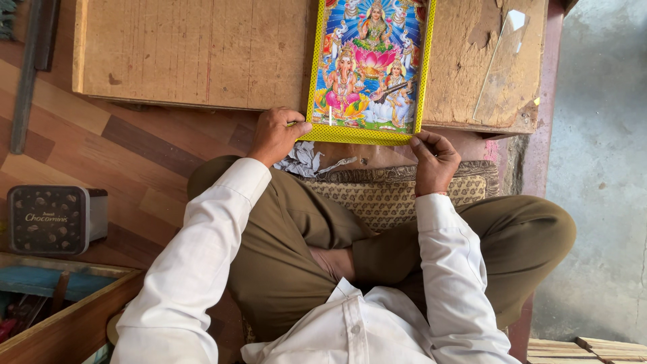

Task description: The person places a clear sheet over a framed religious print and secures it with yellow patterned tape. They then apply the tape around the perimeter of the frame, pressing it down to adhere. The person repeats this process with a second framed print.

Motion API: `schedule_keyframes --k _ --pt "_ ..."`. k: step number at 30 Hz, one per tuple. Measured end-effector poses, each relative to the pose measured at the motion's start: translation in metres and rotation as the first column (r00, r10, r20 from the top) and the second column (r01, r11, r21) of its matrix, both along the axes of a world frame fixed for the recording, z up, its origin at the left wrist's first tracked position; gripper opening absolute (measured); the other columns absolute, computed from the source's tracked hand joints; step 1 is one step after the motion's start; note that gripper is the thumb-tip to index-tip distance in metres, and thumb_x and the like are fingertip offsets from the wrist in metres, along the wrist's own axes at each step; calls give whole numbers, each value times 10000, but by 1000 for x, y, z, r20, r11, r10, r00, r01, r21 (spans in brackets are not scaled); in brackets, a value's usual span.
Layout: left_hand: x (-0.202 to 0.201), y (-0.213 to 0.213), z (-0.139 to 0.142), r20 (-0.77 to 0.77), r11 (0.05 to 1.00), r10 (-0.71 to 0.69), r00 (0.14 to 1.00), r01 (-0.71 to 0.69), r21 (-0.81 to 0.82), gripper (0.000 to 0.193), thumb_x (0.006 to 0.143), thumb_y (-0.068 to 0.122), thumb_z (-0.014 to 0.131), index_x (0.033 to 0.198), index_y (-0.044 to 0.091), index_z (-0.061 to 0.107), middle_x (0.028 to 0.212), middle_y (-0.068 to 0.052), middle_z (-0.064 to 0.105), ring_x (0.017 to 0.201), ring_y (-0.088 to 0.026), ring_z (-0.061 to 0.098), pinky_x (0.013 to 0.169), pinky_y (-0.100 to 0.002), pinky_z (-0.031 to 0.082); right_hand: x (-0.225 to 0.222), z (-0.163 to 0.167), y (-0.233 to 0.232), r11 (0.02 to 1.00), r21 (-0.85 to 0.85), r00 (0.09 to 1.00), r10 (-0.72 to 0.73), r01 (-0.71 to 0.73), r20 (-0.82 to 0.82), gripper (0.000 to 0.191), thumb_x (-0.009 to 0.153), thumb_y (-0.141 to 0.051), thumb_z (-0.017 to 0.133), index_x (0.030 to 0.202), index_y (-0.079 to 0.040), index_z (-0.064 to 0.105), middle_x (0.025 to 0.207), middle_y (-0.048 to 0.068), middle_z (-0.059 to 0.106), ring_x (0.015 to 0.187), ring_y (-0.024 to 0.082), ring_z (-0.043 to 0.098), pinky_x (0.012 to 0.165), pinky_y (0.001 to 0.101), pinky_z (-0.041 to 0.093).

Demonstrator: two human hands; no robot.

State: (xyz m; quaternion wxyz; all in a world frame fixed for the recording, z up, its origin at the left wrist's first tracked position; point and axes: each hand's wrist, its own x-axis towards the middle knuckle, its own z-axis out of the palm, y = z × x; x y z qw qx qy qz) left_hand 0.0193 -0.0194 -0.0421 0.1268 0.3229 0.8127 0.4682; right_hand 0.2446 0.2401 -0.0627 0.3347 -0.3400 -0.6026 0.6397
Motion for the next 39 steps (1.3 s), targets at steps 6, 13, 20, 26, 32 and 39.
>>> schedule_keyframes --k 6,13,20,26,32,39 --pt "-2 0 -1 -26 1000 -19 999 18 -8 269 833 232 821 898 -22 761 840 -199 732 784 -338 711 732 -410 539 -1 4 -2 1000 -20 1000 -7 7 -8 125 898 86 752 1012 37 736 949 69 747 859 113 682 813 250 580" --pt "-4 1 -7 68 999 -11 998 13 -34 272 818 232 822 871 -29 765 723 -179 713 634 -240 686 626 -363 514 -12 4 -5 972 -195 984 -155 135 -92 169 838 47 739 1003 20 717 909 48 738 801 125 694 744 253 587" --pt "17 18 -10 377 992 -94 921 56 109 230 840 186 772 859 -43 766 680 -30 705 619 -63 597 576 -283 482 -40 -6 -3 850 -216 869 -495 481 -16 302 869 -132 842 1057 51 692 928 117 692 716 164 579 609 281 476" --pt "27 28 -18 539 993 -38 841 -26 112 202 823 144 756 867 -52 774 714 -28 705 635 -81 591 572 -273 472 -77 7 -109 932 -115 937 -348 344 -14 626 833 -213 921 1266 20 533 1220 144 641 1012 168 614 846 296 531" --pt "22 23 -34 619 973 -95 780 -59 224 183 846 120 723 882 -56 759 789 -25 738 697 -73 641 633 -262 529 -101 7 -157 867 -478 989 -143 139 29 469 866 -234 841 1208 31 660 973 41 708 771 141 661 606 290 533" --pt "26 34 -44 722 966 -169 671 -32 256 171 874 140 750 891 -30 733 794 -36 727 676 -77 625 619 -261 506 -77 4 -113 674 -731 947 -154 -108 -283 392 879 -155 771 1220 -68 597 1079 67 711 929 213 710 795 389 596"
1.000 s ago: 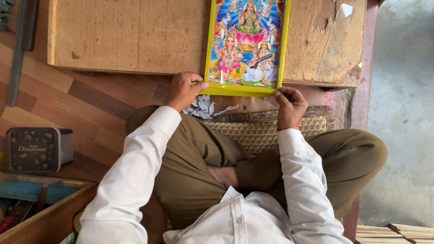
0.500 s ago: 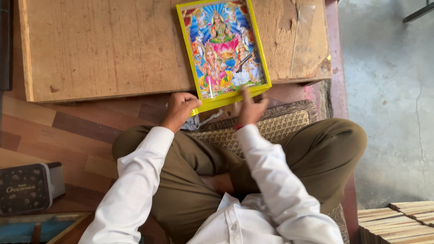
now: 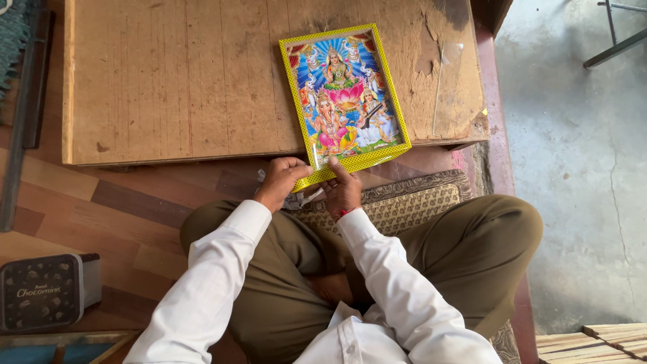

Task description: The person places a clear sheet over a framed religious print and secures it with yellow patterned tape. They then apply the tape around the perimeter of the frame, pressing it down to adhere. The person repeats this process with a second framed print.

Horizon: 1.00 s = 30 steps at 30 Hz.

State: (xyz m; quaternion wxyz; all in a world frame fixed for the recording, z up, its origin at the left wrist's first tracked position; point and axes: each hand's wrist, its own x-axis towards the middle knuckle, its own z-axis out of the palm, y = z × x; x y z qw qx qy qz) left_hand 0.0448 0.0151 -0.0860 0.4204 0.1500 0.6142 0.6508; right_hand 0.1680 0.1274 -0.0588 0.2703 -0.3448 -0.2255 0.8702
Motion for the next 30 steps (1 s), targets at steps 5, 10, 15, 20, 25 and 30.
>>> schedule_keyframes --k 5,10,15,20,25,30 --pt "15 7 1 -55 998 41 998 -43 -48 188 872 140 764 859 -45 736 776 -40 708 659 -72 609 594 -261 497 3 3 9 1000 -19 1000 -12 12 5 401 873 -137 773 1234 -76 609 1127 67 715 993 212 711 863 393 600" --pt "28 13 10 48 995 95 994 -95 1 186 880 154 748 892 -31 738 770 -52 718 636 -123 631 546 -267 515 24 -6 38 956 166 930 -278 243 239 337 941 -222 766 1151 -2 621 997 93 668 862 233 648 701 381 500" --pt "31 11 18 155 991 122 980 -110 -81 167 873 172 715 897 7 722 797 -41 721 650 -128 675 519 -302 594 62 24 145 602 762 597 -710 238 375 389 838 -236 784 1087 -11 588 1122 141 605 1005 255 625 891 415 537" --pt "29 11 24 118 992 108 987 -98 -84 151 872 159 735 895 10 734 762 -77 709 585 -151 662 464 -306 529 48 83 229 571 627 157 -660 -530 735 596 707 -505 900 1126 -118 730 1274 162 564 1205 383 516 997 488 438" --pt "26 10 25 163 996 80 983 -72 -54 177 861 180 769 915 15 736 729 -55 689 539 -117 616 420 -271 467 33 97 236 498 508 89 -646 -703 758 393 766 -407 859 1058 -152 790 1155 149 712 1087 340 672 975 451 519" --pt "26 8 9 141 992 108 984 -98 -79 196 841 185 775 927 13 737 740 -55 715 543 -119 632 428 -275 502 32 81 263 479 496 120 -621 -725 774 498 637 -296 947 1045 -81 759 1031 150 736 946 302 697 860 403 551"
